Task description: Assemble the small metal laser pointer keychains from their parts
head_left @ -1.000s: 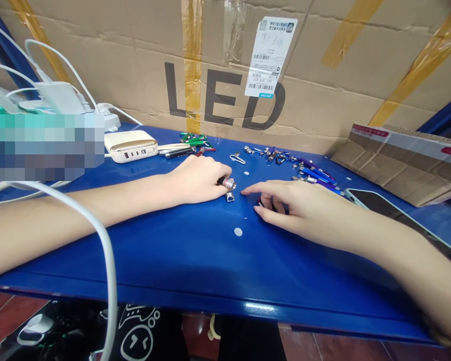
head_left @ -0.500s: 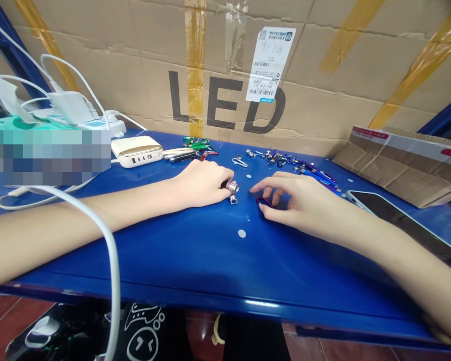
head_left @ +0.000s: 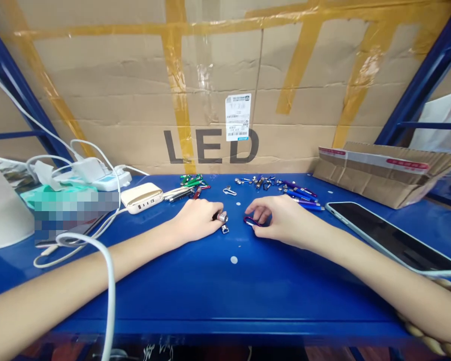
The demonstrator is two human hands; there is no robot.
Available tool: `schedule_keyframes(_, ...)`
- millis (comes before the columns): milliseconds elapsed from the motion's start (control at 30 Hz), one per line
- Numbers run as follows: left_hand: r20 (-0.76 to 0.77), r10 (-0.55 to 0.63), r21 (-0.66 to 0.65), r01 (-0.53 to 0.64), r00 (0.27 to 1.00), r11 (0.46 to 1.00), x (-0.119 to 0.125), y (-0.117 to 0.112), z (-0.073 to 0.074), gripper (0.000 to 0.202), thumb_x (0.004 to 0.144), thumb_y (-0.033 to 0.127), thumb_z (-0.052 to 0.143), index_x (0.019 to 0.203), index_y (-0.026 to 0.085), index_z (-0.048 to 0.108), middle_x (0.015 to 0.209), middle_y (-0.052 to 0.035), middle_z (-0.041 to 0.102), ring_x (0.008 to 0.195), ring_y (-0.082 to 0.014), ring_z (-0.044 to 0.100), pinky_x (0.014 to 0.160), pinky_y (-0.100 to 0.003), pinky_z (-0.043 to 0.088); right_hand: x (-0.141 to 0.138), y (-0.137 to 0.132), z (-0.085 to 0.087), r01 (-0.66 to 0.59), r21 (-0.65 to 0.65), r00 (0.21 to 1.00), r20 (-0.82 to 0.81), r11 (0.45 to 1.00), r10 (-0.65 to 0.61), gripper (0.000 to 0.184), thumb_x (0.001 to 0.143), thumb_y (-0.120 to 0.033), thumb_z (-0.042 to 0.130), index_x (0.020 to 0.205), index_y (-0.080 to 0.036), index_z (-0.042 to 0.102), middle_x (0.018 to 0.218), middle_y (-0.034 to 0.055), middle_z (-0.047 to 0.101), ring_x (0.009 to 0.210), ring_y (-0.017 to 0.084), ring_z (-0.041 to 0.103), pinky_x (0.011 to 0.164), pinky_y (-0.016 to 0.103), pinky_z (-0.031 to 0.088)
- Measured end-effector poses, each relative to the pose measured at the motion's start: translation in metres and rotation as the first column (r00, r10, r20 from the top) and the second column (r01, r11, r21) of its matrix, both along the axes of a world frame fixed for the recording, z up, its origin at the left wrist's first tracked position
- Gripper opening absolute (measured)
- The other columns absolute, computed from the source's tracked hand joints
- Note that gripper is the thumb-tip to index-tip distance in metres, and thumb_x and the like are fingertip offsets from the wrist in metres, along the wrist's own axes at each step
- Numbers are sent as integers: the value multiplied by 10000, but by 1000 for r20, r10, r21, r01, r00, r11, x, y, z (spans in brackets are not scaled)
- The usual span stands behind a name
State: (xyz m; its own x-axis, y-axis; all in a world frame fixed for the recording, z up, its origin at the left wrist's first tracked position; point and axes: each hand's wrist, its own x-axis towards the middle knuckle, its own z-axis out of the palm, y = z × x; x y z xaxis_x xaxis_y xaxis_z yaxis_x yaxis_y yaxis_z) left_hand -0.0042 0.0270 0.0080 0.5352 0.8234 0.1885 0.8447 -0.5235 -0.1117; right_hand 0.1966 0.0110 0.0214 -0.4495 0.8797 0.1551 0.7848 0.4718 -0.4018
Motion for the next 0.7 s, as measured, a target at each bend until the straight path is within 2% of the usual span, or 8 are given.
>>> schedule_keyframes(233,-3,-4,-15,4,1000,1000,0,-2,1,228,802,275,345,712,203,541,680,-23,654,675,-193,622,471,-234,269,2,1,1,-22,-19,999,-48,1000,21,337,618,-137,521,927,-125,656,780,41,655,682,119,597,675,245,498)
schedule_keyframes(433,36,61,-43,-59,997,997,2,-1,0,225,799,273,363,700,200,551,670,-20,645,668,-184,613,487,-236,272,3,5,-3,-28,18,999,-39,999,29,262,654,-147,529,859,-160,692,765,32,674,693,122,607,650,222,482)
schedule_keyframes(567,112,61,-33,-58,992,998,2,1,-3,349,856,367,308,628,193,506,612,-7,616,616,-164,589,482,-231,237,0,4,-4,-41,101,998,-50,994,46,188,714,-257,541,798,-206,702,748,12,676,671,121,603,611,219,462)
schedule_keyframes(700,203,47,-13,-45,978,999,1,1,-5,440,869,461,275,569,184,441,548,5,560,556,-140,541,494,-223,239,-2,1,-3,-106,198,986,-104,974,128,173,735,-310,551,790,-227,693,731,-14,670,638,98,593,617,213,447)
